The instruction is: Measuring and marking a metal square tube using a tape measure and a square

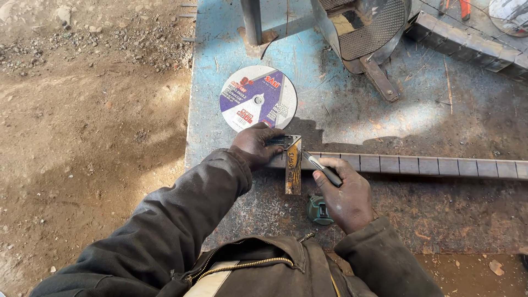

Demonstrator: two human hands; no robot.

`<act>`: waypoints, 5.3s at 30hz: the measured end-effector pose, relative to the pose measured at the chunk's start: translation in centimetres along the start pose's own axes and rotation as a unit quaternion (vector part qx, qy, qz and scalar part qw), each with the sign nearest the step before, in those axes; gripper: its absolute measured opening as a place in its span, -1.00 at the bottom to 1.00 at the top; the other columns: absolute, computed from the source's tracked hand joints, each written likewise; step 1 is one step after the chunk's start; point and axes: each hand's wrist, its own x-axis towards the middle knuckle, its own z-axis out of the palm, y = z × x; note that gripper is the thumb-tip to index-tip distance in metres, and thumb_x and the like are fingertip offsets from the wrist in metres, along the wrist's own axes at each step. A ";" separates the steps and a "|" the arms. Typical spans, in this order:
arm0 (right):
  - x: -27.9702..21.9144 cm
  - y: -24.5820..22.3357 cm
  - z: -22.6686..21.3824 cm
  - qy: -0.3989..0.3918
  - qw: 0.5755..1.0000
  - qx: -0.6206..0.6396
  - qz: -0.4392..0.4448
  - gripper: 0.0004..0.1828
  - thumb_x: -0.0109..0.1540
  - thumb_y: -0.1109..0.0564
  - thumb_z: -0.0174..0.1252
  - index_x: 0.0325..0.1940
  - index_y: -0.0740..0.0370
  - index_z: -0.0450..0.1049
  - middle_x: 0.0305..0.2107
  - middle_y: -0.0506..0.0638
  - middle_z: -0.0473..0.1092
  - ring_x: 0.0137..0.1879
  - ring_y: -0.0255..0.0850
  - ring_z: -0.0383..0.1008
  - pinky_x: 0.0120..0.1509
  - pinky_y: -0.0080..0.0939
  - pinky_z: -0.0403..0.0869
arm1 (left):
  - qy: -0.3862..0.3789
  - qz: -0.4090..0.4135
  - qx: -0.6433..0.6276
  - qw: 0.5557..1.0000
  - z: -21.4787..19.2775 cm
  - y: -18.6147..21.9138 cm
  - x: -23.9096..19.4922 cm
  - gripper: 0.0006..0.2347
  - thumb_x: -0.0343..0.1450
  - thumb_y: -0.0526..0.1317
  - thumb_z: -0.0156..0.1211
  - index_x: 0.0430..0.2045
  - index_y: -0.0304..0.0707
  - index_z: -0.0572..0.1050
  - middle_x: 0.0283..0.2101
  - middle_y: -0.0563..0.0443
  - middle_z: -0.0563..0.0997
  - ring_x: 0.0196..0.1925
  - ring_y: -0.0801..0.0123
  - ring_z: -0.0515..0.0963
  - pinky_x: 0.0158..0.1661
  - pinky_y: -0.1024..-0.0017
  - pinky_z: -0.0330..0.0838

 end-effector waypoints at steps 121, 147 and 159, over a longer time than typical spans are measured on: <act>-7.2 4.8 -4.3 0.024 0.999 0.048 0.008 -0.72 0.15 0.08 0.32 -0.06 0.07 0.65 -0.21 -0.17 0.63 -0.13 -0.38 0.55 0.01 -0.33 0.51 | -0.080 -0.179 -0.074 0.978 -0.2 5.2 -2.4 -0.63 0.23 -0.29 0.47 -0.10 0.12 0.62 -0.12 0.21 0.74 -0.05 0.52 0.68 0.09 0.54 0.48; -4.2 -1.4 -2.6 -0.086 0.992 -0.049 0.076 -0.62 0.25 -0.04 0.24 0.14 -0.02 0.60 -0.19 0.24 0.59 -0.10 0.04 0.61 0.02 0.08 0.56 | -0.049 -0.159 0.011 0.986 1.0 4.0 -3.0 -0.64 0.26 -0.10 0.52 -0.07 0.32 0.62 -0.13 -0.03 0.61 0.03 0.03 0.66 -0.01 0.24 0.63; -6.9 2.8 -5.2 0.008 1.000 -0.001 -0.006 -0.72 0.15 0.09 0.32 -0.04 0.01 0.65 -0.27 -0.22 0.64 -0.20 -0.44 0.53 -0.05 -0.38 0.49 | -0.204 -0.228 0.090 0.948 -3.9 11.5 -1.4 -0.47 0.40 -0.15 0.30 0.32 0.28 0.34 0.24 0.00 0.54 0.22 0.13 0.52 0.26 0.20 0.37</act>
